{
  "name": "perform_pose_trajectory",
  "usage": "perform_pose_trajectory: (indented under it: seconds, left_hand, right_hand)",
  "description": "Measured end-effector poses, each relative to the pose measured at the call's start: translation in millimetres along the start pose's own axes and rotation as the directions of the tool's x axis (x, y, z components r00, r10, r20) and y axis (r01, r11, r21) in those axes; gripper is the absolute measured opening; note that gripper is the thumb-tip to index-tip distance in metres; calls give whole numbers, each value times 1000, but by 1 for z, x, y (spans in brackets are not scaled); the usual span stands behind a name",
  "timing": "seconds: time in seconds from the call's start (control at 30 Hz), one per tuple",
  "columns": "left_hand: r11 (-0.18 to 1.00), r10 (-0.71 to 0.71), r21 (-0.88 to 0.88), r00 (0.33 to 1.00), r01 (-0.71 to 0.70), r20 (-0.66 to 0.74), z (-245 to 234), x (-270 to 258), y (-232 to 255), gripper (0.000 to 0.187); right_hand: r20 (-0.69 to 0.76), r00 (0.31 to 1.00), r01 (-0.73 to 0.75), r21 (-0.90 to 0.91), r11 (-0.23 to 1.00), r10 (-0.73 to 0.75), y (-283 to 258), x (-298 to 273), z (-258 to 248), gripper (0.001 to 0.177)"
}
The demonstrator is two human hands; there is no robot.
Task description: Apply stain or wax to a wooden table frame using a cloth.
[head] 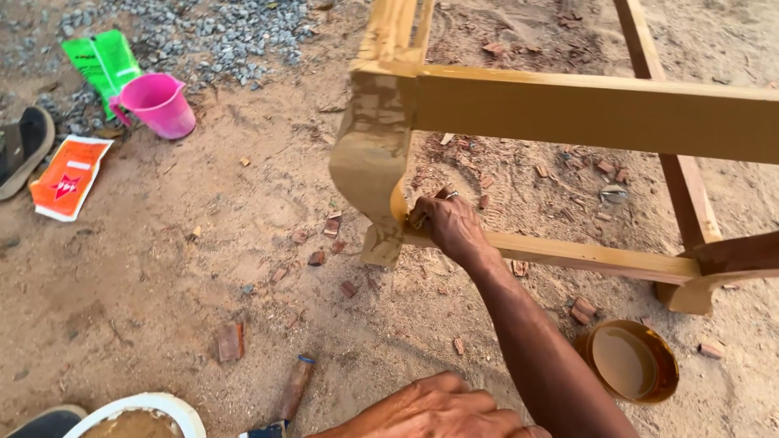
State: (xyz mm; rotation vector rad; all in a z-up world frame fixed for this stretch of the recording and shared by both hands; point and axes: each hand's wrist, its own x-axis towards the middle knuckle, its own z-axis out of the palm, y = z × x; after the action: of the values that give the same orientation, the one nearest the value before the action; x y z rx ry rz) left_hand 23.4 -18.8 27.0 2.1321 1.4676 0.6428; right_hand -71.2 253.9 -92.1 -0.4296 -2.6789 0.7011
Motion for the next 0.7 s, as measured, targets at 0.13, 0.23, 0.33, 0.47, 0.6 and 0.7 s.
perform_pose_trajectory:
  seconds: [0.13,0.23,0.33,0.47,0.6,0.7]
  left_hand:
    - [997,-39,-69,997,44,72,2,-7,-9,48]
    - [935,-73,-345,996,88,58,22,-19,-26,44]
    - [580,-98,-814,995,28,-35,30,-18,-26,42]
    - [969,-38,-244,998,50,53,13,-2,-13,38]
    - [999,36,29,999,-36,-11,18,-5,-9,29]
    - [1000,-19,9,998,18,66,17,-5,-9,35]
  right_hand:
    - [42,999,23,-49,999,-20,-4,-1,3,18]
    - [100,994,54,-159,986,-38,-9,-6,5,19]
    - [185,983,50,-216,975,-9,-28,-18,-8,17]
    - [197,969,-175,113,978,151,-31,-37,-32,11]
    - [21,946,-298,444,845,323,15,-43,-40,14]
    - [17,964,-246,438,864,265,28,-29,-34,13]
